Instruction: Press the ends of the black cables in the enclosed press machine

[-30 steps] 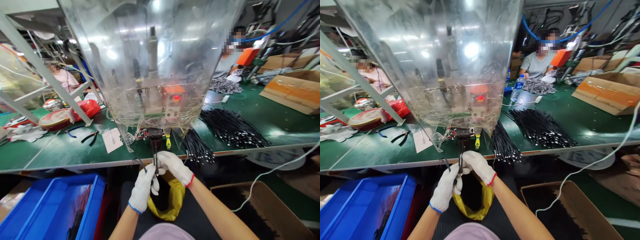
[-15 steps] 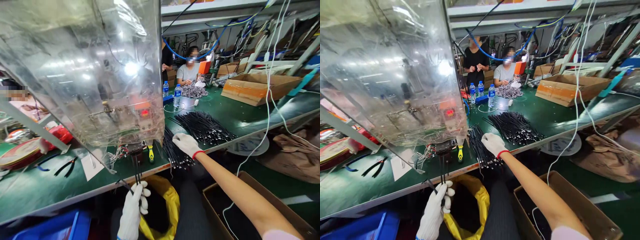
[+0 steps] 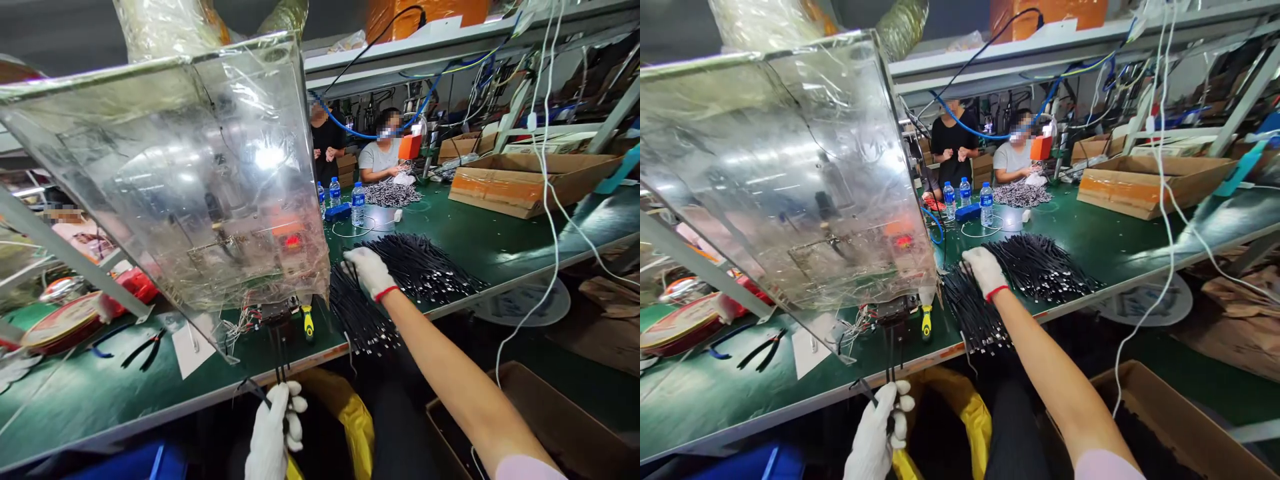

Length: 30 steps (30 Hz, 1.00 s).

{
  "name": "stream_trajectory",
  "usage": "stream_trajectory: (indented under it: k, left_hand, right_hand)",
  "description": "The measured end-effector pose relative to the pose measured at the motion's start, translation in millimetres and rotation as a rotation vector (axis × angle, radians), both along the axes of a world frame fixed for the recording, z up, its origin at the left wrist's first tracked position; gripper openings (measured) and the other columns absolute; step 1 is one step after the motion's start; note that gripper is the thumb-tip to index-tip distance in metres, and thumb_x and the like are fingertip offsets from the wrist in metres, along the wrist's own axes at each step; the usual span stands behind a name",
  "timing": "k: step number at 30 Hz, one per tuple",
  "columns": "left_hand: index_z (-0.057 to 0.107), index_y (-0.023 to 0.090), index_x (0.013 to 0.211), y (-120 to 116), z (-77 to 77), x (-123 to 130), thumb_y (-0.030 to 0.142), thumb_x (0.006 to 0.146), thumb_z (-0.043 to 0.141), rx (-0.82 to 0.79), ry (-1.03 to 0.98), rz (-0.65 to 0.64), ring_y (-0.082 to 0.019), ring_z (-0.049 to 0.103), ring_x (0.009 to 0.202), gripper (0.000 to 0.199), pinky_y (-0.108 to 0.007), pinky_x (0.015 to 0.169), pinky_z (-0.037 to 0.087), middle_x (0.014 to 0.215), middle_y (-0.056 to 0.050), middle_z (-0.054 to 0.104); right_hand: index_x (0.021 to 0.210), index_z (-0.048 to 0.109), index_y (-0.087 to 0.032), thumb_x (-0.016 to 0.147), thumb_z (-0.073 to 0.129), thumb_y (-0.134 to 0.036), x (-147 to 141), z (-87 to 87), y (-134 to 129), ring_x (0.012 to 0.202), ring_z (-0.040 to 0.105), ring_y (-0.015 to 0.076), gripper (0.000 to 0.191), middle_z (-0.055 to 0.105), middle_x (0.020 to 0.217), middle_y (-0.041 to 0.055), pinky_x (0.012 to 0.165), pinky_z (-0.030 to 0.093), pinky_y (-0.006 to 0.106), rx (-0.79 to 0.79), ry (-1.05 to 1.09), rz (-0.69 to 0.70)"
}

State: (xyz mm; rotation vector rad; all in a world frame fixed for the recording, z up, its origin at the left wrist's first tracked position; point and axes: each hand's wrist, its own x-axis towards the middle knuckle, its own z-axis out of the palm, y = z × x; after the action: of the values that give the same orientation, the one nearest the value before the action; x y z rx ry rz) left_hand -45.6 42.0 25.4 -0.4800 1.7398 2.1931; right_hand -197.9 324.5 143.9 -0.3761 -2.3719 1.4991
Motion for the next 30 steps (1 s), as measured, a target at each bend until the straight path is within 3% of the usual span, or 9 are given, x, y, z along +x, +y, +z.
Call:
stream_trajectory:
  k: [3,5,7,10,13,16,22,26,30]
  left_hand:
    - [0.061,0.012,0.093,3.3,6.7,0.6,0.073,0.053,0.073,0.017,0.009,0.010,-0.005,0.042,0.035,0.074,-0.016,0.029,0.032,0.068,-0.002,0.064]
    - [0.061,0.012,0.094,4.8,10.5,1.9,0.071,0.051,0.075,0.054,0.016,0.016,-0.005,0.041,0.035,0.074,-0.016,0.029,0.032,0.066,-0.002,0.064]
    - [0.061,0.012,0.093,5.5,12.8,3.5,0.070,0.052,0.075,0.086,0.018,0.020,-0.005,0.041,0.036,0.073,-0.016,0.030,0.031,0.064,-0.001,0.063]
    - [0.060,0.013,0.090,6.2,14.5,5.0,0.070,0.052,0.075,0.114,0.016,0.017,-0.005,0.040,0.036,0.071,-0.016,0.030,0.030,0.061,0.000,0.061]
    - [0.060,0.013,0.088,7.4,15.5,5.5,0.070,0.051,0.074,0.113,-0.009,0.007,-0.004,0.039,0.035,0.069,-0.015,0.029,0.028,0.058,0.002,0.059]
    - [0.059,0.015,0.087,8.0,14.0,5.7,0.069,0.055,0.072,0.085,-0.020,-0.001,-0.005,0.039,0.033,0.064,-0.015,0.028,0.027,0.054,0.003,0.056]
    - [0.054,0.018,0.072,6.4,9.5,4.2,0.076,0.056,0.065,0.002,0.014,-0.029,-0.005,0.036,0.030,0.061,-0.015,0.028,0.026,0.048,0.004,0.052]
    - [0.048,0.019,0.062,3.8,7.7,1.6,0.086,0.047,0.059,-0.093,-0.036,-0.101,-0.005,0.035,0.029,0.070,-0.016,0.027,0.024,0.044,0.004,0.049]
    - [0.053,0.019,0.075,-1.7,-0.5,0.6,0.086,0.054,0.055,-0.109,-0.013,-0.156,-0.005,0.033,0.030,0.070,-0.015,0.029,0.020,0.046,0.005,0.050]
  right_hand:
    - [0.106,0.056,-0.018,0.083,0.055,-0.039,33.4,28.5,3.4,0.065,0.060,0.0121,0.031,0.067,0.090,0.0061,0.061,0.047,0.025,-0.477,0.148,0.178]
    - [0.101,0.057,-0.018,0.074,0.068,-0.040,63.7,31.8,-8.5,0.058,0.058,0.0106,0.037,0.066,0.080,0.0030,0.056,0.045,0.023,-0.693,0.180,0.265]
    - [0.099,0.057,-0.019,0.070,0.073,-0.043,93.9,18.9,-31.5,0.056,0.057,0.0104,0.041,0.064,0.070,-0.0003,0.055,0.045,0.023,-0.765,0.165,0.228]
    - [0.100,0.057,-0.019,0.071,0.070,-0.048,126.6,-23.9,-77.8,0.053,0.055,0.0111,0.043,0.058,0.061,-0.0037,0.052,0.045,0.023,-0.801,0.049,0.153]
    - [0.104,0.058,-0.020,0.075,0.063,-0.051,138.5,-69.1,-123.1,0.055,0.056,0.0122,0.043,0.056,0.062,-0.0041,0.050,0.043,0.023,-0.754,-0.149,0.168]
    - [0.102,0.062,-0.022,0.081,0.054,-0.050,136.0,-92.2,-155.1,0.063,0.057,0.0134,0.035,0.060,0.069,-0.0021,0.055,0.043,0.024,-0.532,-0.273,0.207]
    - [0.081,0.066,-0.021,0.086,0.049,-0.047,122.0,-83.2,-179.9,0.076,0.058,0.0146,0.031,0.068,0.079,0.0005,0.069,0.040,0.025,-0.105,-0.261,0.319]
    - [0.081,0.067,-0.020,0.085,0.051,-0.042,121.3,-76.8,-184.5,0.074,0.061,0.0149,0.028,0.070,0.079,0.0010,0.068,0.040,0.026,-0.120,-0.294,0.376]
    - [0.093,0.068,-0.022,0.088,0.042,-0.056,130.1,-86.1,-180.0,0.094,0.062,0.0197,0.043,0.070,0.098,0.0049,0.083,0.043,0.030,-0.224,-0.227,0.217]
